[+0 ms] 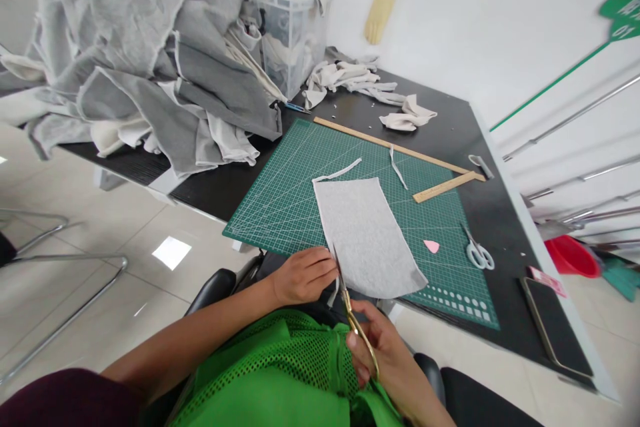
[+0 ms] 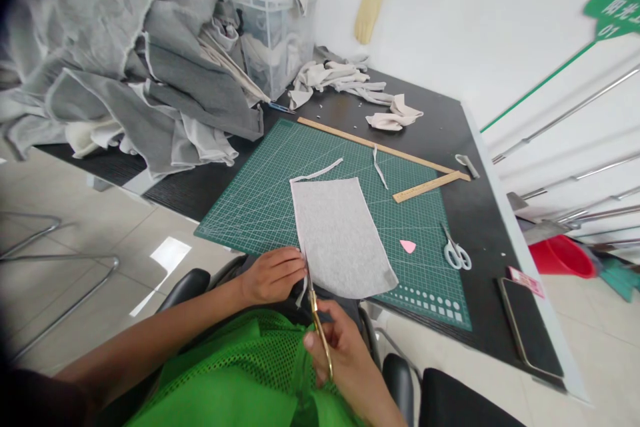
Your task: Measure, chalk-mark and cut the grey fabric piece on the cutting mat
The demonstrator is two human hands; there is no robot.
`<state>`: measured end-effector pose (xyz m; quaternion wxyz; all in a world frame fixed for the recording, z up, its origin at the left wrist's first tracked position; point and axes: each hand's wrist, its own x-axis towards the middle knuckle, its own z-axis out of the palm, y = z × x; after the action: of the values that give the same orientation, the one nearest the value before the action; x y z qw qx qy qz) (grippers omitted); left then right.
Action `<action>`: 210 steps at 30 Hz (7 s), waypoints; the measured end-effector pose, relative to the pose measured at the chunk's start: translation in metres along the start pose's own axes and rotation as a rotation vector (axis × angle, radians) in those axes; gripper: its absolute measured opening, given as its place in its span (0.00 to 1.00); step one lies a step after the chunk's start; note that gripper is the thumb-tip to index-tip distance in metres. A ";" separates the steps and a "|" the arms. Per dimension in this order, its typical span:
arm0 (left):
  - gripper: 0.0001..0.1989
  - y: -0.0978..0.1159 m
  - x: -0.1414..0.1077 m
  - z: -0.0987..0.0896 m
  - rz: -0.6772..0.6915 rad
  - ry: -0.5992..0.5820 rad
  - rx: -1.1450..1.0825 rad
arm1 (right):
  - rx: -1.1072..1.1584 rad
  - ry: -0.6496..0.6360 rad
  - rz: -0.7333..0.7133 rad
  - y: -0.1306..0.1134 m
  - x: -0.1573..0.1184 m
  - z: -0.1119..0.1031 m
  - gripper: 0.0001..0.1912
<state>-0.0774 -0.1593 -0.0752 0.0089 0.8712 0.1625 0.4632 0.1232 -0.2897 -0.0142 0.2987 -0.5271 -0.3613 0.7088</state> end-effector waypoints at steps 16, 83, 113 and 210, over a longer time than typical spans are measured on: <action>0.09 0.005 -0.008 -0.003 -0.054 0.061 -0.048 | -0.016 0.103 -0.101 0.008 0.002 -0.005 0.31; 0.10 0.003 -0.010 -0.007 -0.042 0.046 -0.088 | 0.023 0.136 -0.110 0.004 0.008 0.023 0.23; 0.10 0.003 -0.008 -0.008 -0.015 0.065 -0.087 | 0.077 0.132 -0.129 0.001 0.012 0.024 0.22; 0.07 -0.012 -0.007 -0.022 -0.105 -0.005 0.025 | 0.088 0.051 -0.122 0.003 0.014 0.019 0.18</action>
<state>-0.1019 -0.1531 -0.0703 0.0227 0.8628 0.2136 0.4577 0.1006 -0.2836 -0.0204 0.3730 -0.5084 -0.3536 0.6909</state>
